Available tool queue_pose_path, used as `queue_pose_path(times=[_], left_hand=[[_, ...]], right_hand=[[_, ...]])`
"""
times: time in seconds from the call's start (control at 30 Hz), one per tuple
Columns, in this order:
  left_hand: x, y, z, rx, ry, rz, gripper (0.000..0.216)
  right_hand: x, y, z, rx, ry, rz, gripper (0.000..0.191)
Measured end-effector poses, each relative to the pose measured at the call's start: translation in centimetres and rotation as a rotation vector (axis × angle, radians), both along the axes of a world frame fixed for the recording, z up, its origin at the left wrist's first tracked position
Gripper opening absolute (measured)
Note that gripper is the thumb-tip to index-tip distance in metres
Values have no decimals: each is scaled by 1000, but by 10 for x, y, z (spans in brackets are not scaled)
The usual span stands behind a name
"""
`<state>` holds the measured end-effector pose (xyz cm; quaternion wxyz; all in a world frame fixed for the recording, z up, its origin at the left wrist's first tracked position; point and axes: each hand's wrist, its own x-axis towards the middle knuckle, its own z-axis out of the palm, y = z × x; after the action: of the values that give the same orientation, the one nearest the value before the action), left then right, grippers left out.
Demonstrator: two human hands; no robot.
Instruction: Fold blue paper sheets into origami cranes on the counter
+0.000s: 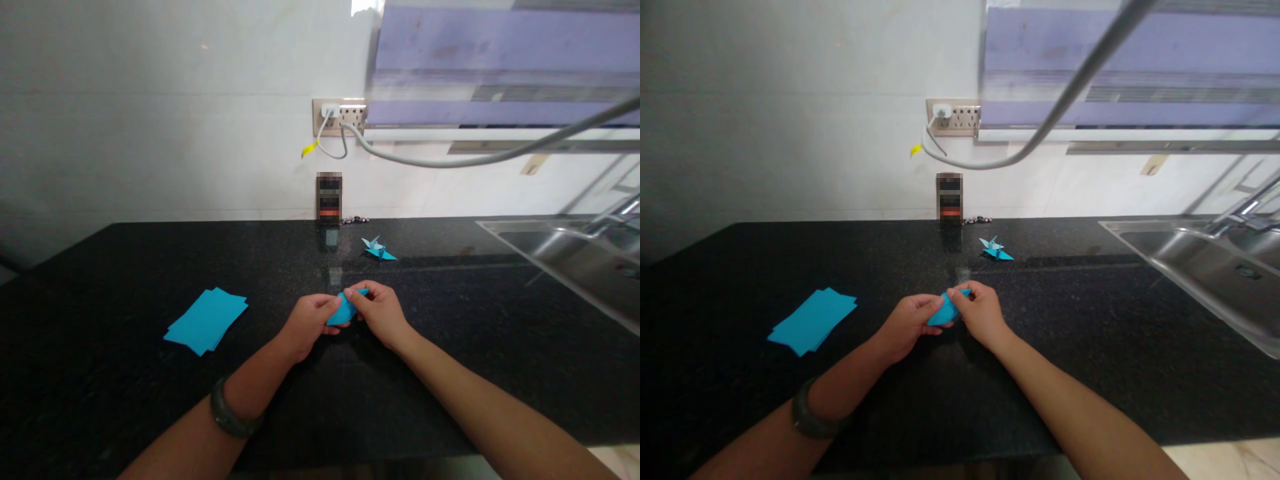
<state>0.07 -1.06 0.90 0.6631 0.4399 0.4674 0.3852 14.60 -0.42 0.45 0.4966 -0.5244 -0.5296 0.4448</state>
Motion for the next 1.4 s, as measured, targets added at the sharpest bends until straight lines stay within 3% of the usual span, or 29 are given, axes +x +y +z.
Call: queue_pose_path(times=[0.17,0.27,0.43,0.57,0.7,0.97,1.23,1.4], left_hand=[[2,-1,2,134,1,92,34],[3,0,3,176,0,184,28],[1,3,-1,253,40,299,29],[-1,4,-6,283,9,232,34],[-1,4,-6,302,39,214,30],[-5,5,-6,327,98,205,19],[-5,5,-4,339,185,236,21],[-5,6,-4,344,217,261,23]], right_hand=[[-1,-1,2,-33,81,-87,27],[-1,-1,1,-79,113,-60,26],[-2,-1,-1,-149,37,117,14],[-6,-4,-1,-281,-40,331,8],[-8,-7,-1,-354,50,393,15],[-8,-4,-13,-169,5,404,45],[-6,-5,-13,-12,-280,360,35],[-7,-6,-9,-76,-257,358,37]])
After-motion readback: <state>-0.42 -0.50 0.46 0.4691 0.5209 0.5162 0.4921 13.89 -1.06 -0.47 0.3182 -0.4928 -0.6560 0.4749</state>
